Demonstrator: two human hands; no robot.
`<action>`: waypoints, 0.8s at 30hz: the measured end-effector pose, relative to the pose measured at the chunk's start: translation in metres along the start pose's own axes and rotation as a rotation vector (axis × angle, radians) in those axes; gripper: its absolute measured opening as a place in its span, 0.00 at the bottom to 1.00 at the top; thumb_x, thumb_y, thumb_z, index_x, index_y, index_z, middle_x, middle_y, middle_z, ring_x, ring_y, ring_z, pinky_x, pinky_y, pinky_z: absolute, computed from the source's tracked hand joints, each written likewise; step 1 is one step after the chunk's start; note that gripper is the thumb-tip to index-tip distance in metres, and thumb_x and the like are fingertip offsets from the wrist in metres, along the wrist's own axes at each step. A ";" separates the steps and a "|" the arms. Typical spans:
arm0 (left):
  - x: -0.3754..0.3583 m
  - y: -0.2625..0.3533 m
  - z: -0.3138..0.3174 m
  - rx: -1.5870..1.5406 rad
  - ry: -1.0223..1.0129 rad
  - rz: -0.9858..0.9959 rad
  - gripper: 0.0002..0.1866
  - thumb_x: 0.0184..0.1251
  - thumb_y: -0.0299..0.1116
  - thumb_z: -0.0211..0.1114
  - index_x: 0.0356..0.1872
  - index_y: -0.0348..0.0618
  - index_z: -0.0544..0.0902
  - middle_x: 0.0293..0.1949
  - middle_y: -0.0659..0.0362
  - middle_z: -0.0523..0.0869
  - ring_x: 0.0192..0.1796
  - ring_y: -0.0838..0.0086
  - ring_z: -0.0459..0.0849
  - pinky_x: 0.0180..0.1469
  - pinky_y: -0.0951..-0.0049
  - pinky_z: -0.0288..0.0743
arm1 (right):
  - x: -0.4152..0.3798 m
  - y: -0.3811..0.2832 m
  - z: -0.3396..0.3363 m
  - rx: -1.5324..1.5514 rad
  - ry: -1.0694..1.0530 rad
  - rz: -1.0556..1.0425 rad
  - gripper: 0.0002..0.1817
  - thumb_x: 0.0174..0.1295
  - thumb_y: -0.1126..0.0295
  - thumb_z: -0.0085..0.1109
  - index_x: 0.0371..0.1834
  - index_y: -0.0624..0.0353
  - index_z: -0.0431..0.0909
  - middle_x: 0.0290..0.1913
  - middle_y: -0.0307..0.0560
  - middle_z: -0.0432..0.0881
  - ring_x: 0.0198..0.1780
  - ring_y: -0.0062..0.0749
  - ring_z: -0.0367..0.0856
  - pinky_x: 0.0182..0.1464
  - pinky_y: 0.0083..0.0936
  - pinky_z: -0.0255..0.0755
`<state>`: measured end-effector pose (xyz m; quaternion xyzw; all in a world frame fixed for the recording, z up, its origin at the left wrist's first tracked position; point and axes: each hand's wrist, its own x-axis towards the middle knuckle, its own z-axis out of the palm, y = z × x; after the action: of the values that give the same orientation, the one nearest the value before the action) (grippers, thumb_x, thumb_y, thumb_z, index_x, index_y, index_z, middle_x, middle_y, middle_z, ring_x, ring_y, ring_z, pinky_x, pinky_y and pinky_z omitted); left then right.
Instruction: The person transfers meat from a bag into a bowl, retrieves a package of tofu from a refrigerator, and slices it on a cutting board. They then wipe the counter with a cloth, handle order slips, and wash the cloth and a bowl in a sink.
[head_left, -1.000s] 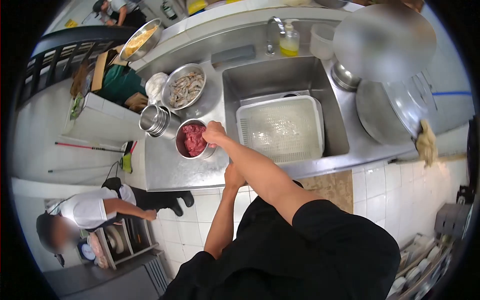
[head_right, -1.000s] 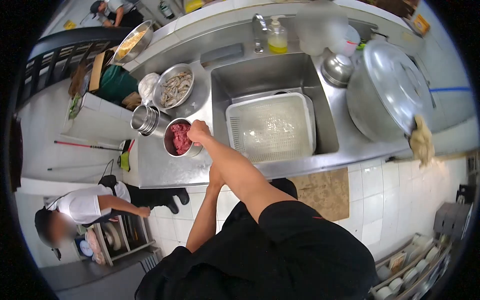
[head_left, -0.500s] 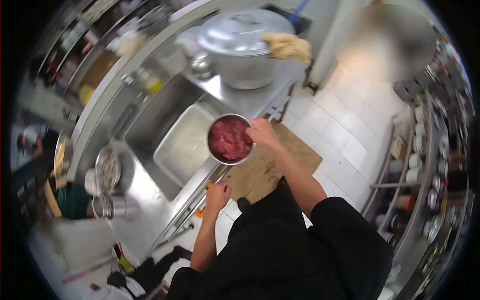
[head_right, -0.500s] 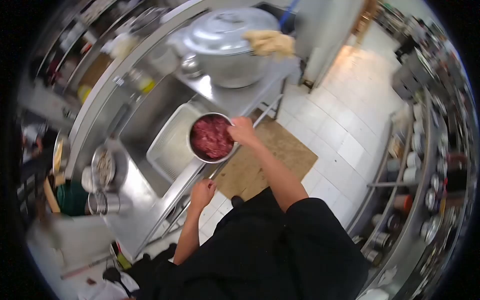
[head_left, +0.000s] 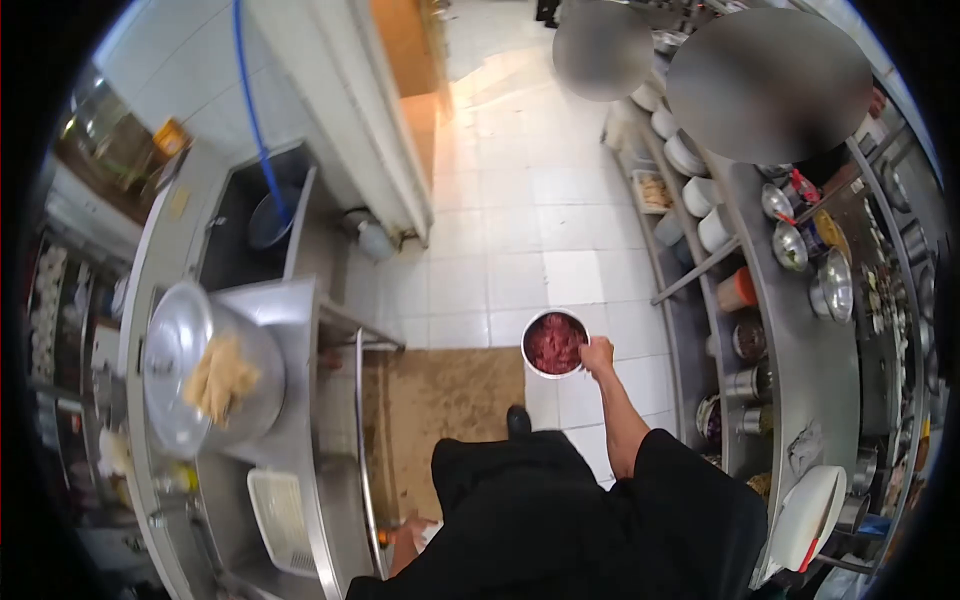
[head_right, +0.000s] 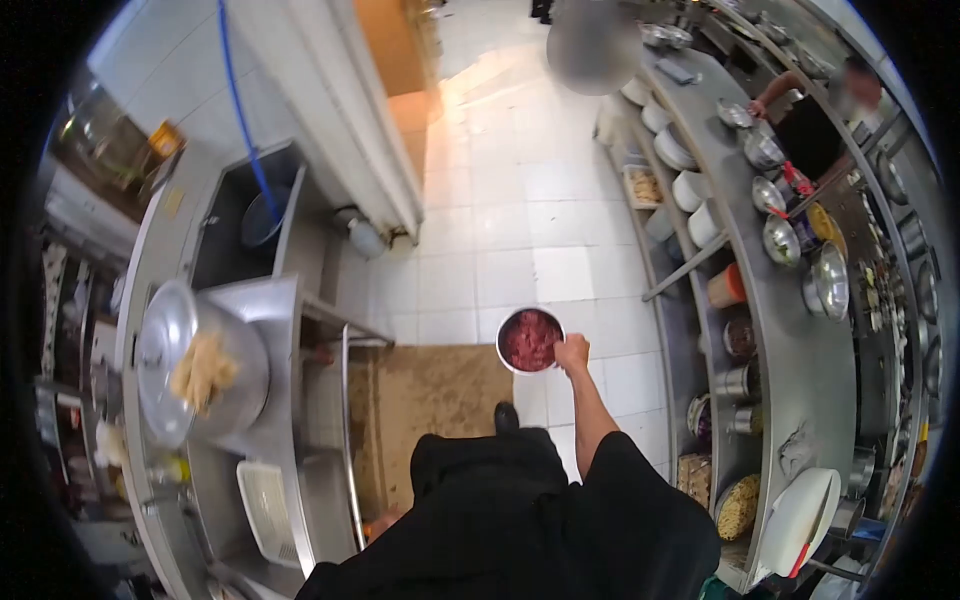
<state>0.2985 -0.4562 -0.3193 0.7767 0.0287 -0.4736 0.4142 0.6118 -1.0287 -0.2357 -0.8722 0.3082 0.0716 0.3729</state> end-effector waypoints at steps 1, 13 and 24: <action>0.017 0.024 0.002 -0.207 -0.008 -0.019 0.16 0.68 0.35 0.55 0.52 0.43 0.83 0.40 0.54 0.87 0.43 0.61 0.85 0.48 0.70 0.78 | 0.025 0.020 -0.002 -0.052 0.030 -0.011 0.12 0.48 0.70 0.55 0.26 0.70 0.82 0.22 0.60 0.82 0.20 0.43 0.83 0.24 0.38 0.79; 0.255 0.222 -0.182 -0.398 0.104 -0.327 0.11 0.66 0.36 0.60 0.41 0.42 0.84 0.31 0.56 0.84 0.31 0.66 0.81 0.33 0.66 0.75 | 0.284 0.099 -0.025 -0.256 -0.027 0.242 0.12 0.48 0.71 0.54 0.28 0.70 0.83 0.29 0.64 0.84 0.27 0.46 0.85 0.30 0.40 0.79; 0.726 0.725 -0.502 -0.065 0.226 0.232 0.14 0.67 0.37 0.59 0.47 0.40 0.84 0.30 0.60 0.85 0.28 0.77 0.80 0.24 0.75 0.72 | 0.490 -0.022 -0.121 0.453 0.539 0.697 0.08 0.50 0.77 0.53 0.26 0.72 0.79 0.20 0.56 0.80 0.14 0.39 0.78 0.12 0.33 0.71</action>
<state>1.3720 -0.8470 -0.3189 0.8095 0.0004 -0.3307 0.4851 1.0045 -1.3383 -0.3100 -0.6017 0.6750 -0.1047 0.4141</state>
